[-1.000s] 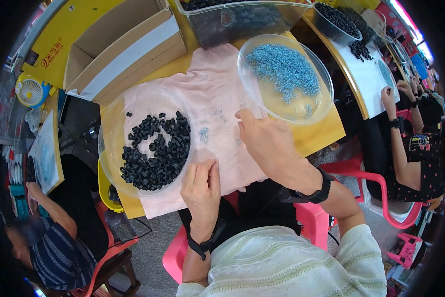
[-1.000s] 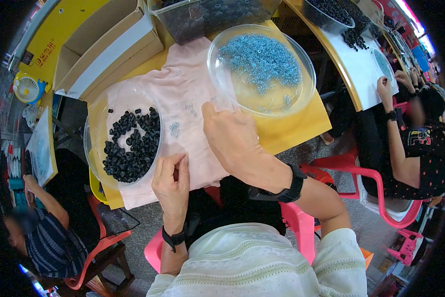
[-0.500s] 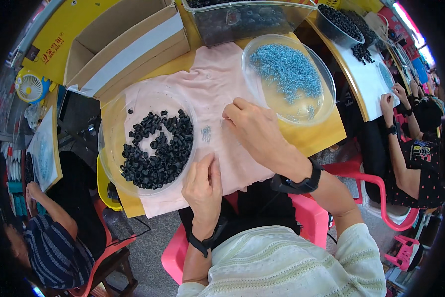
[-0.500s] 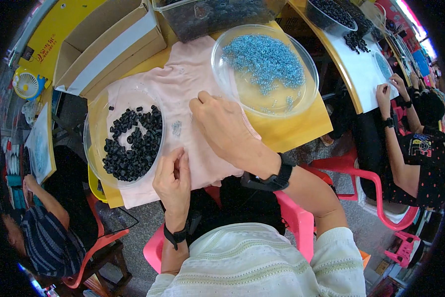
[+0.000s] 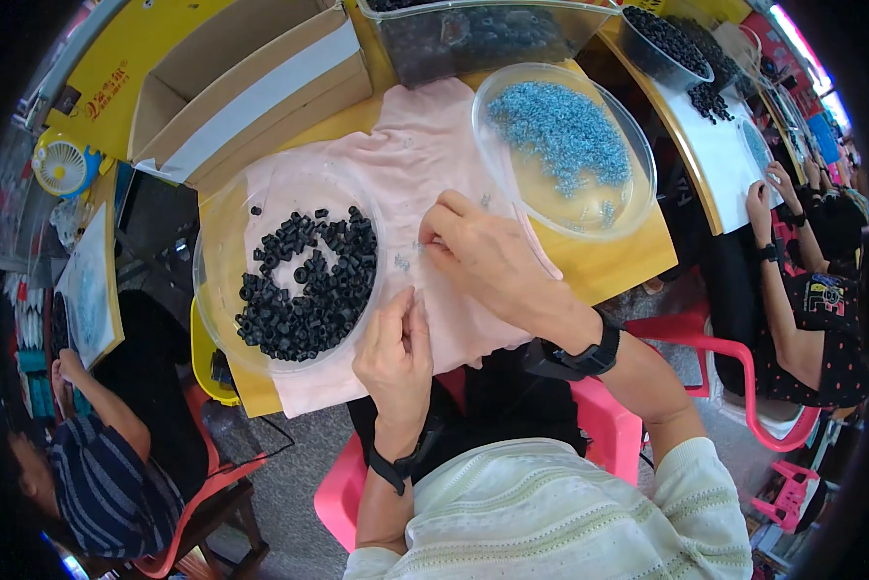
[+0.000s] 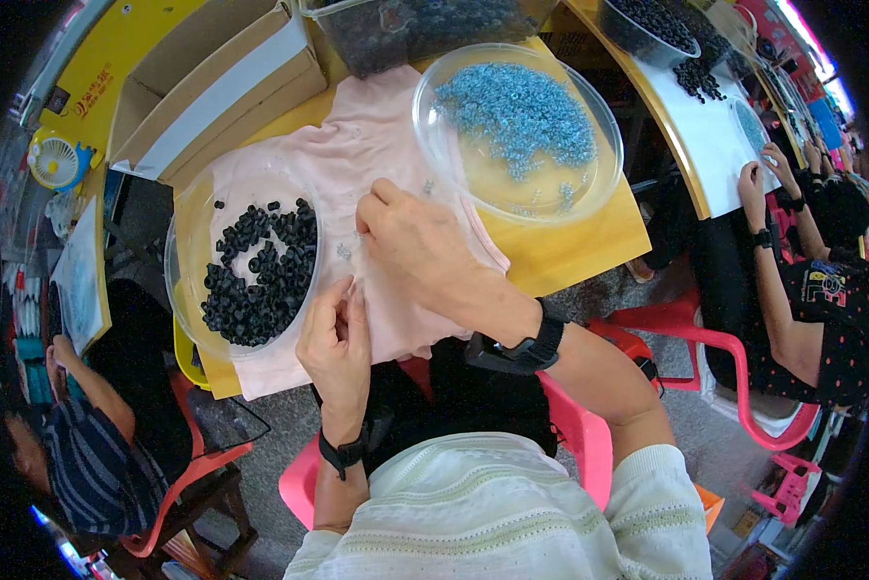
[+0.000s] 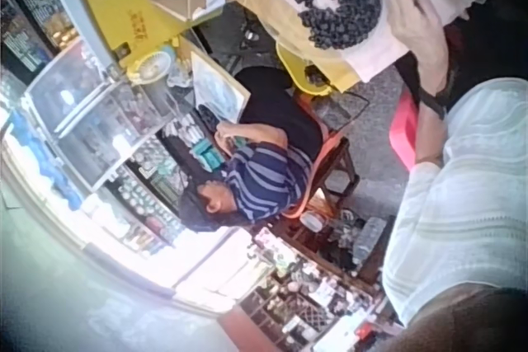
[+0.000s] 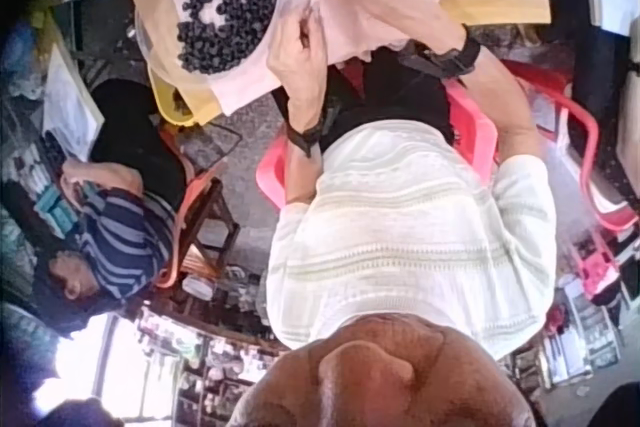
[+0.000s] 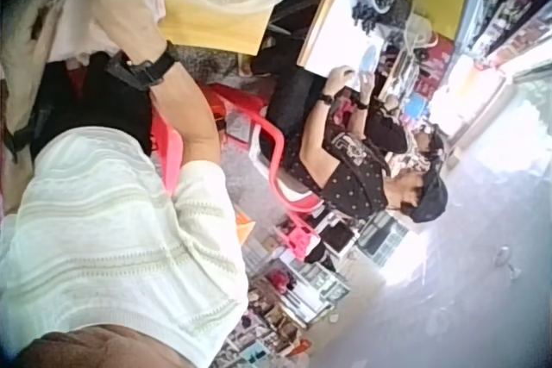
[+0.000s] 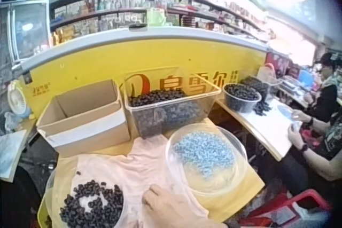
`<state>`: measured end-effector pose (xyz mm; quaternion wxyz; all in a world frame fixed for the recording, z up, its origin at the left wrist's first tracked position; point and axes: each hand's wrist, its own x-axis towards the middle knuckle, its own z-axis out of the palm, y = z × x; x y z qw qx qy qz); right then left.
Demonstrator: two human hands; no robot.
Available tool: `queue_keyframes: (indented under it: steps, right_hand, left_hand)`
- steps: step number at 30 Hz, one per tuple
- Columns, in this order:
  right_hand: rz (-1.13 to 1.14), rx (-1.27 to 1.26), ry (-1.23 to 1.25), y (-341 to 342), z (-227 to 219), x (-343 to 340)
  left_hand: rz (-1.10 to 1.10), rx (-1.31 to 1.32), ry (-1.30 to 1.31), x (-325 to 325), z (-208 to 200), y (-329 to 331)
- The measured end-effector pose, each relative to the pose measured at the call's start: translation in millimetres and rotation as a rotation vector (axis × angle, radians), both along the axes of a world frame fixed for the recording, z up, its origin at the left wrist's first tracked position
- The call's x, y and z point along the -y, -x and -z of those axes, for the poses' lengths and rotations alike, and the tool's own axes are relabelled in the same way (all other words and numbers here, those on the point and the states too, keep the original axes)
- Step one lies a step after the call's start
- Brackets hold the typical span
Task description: Assembling small plastic components by hand at a workstation.
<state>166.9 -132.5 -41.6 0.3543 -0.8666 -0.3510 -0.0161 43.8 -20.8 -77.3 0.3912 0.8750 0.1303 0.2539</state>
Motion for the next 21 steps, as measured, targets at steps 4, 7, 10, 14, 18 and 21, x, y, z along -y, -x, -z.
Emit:
queue_keyframes:
  steps: [4, 7, 10, 14, 18, 21]
  right_hand:
    - [-0.025, 0.023, -0.033, -1.1, -1.6, 7.8]
    - [-0.025, 0.055, -0.034, -1.1, -0.3, 10.0]
    - [-0.045, 0.114, 0.047, -2.1, 3.7, 7.4]
    - [-0.046, 0.127, 0.017, -3.6, 5.4, 5.3]
    - [-0.012, -0.009, -0.076, -2.0, 4.1, 13.2]
    - [0.016, -0.137, -0.166, -2.1, 0.1, 20.4]
  left_hand:
    - [0.012, 0.008, 0.008, -1.3, 1.1, 0.1]
    - [0.014, 0.019, 0.003, -1.4, 4.1, 0.4]
    - [-0.006, -0.036, -0.003, -0.3, 0.9, 0.3]
    - [-0.021, -0.142, -0.101, 1.4, -11.7, -7.4]
    - [-0.013, -0.204, -0.243, 0.9, -12.4, -15.4]
    - [0.027, -0.222, -0.277, 2.4, -14.3, -14.2]
